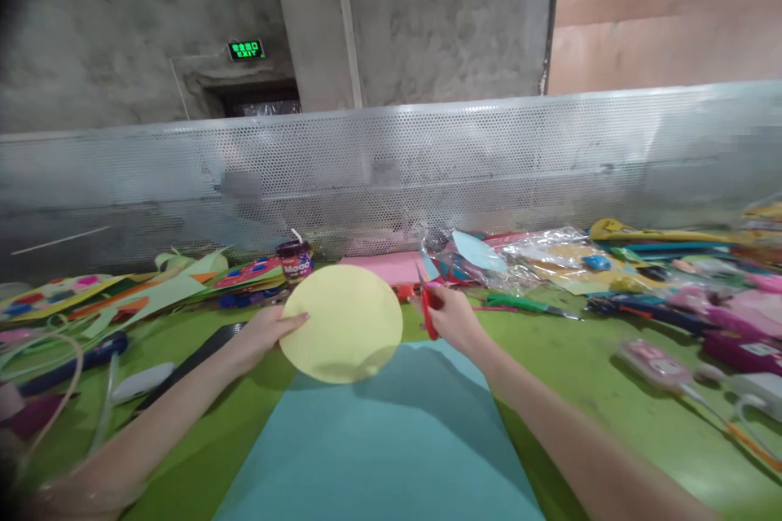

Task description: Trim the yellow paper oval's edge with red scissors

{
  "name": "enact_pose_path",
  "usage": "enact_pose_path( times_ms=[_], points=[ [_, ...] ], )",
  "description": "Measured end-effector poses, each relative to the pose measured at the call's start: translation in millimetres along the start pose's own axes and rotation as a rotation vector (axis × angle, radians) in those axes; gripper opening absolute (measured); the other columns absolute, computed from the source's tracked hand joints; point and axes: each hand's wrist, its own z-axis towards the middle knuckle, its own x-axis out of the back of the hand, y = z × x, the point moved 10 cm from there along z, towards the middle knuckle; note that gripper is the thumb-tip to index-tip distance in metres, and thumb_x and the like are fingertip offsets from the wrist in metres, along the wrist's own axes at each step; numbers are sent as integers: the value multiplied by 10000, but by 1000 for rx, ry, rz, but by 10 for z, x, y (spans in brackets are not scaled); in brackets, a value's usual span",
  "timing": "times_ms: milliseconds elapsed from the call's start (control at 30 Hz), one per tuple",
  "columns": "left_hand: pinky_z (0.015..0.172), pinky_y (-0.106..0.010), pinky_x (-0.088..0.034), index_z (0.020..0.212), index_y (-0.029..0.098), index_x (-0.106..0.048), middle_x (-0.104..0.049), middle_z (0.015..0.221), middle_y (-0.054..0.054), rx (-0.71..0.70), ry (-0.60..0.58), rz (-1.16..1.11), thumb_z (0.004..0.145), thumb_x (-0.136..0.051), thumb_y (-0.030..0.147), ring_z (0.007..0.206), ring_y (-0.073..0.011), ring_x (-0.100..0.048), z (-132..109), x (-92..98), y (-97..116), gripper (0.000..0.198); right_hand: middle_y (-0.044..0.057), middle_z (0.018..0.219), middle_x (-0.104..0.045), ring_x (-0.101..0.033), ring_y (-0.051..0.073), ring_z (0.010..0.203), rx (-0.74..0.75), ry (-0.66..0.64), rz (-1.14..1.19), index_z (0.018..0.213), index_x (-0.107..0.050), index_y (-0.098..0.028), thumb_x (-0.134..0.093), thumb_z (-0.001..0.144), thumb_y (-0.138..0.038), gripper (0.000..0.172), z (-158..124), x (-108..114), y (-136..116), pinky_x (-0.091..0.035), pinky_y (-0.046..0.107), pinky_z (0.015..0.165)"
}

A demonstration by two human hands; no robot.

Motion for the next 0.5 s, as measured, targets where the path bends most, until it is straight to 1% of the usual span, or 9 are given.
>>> enact_pose_path(
  times_ms=[67,133,200,267,333,500],
  points=[
    [659,-302,-498,862,128,-622,-686,874,-102,-59,60,-99,644,-633,307,776,-230,-637,12,58,76,281,-7,529,-531,-497,112,435,-65,77,-4,712,-531,-156,-573,640,-378,237,12,89,52,-368,199,349],
    [682,-309,-500,896,125,-611,-675,915,-106,-110,115,-174,655,-631,299,790,-225,-635,12,104,123,297,-23,443,-483,-480,109,391,-113,101,-27,669,-511,-158,-569,641,-379,231,13,103,120,-338,192,307],
    [682,-318,-507,907,129,-603,-667,941,-104,-130,166,-223,661,-632,293,802,-227,-632,-1,140,136,297,-39,415,-456,-474,103,379,-117,69,6,642,-488,-166,-553,653,-361,205,19,48,179,-345,190,306],
    [663,-322,-516,909,135,-597,-663,951,-101,-128,205,-258,667,-631,288,810,-229,-629,-22,159,132,289,-56,408,-437,-464,91,367,-83,27,48,626,-460,-173,-509,680,-337,178,25,-20,208,-381,197,335],
    [658,-322,-519,913,136,-592,-661,956,-102,-134,205,-284,673,-629,287,813,-230,-628,-42,139,148,286,-68,403,-420,-458,83,355,-40,-15,69,608,-430,-176,-461,701,-304,161,23,-82,207,-414,206,369],
    [722,-328,-504,950,135,-579,-641,1006,-104,-194,114,-339,688,-617,301,861,-231,-612,-70,19,248,312,-72,409,-422,-466,79,352,-20,-109,61,584,-392,-177,-426,678,-224,110,-19,-204,164,-424,200,383]
  ],
)
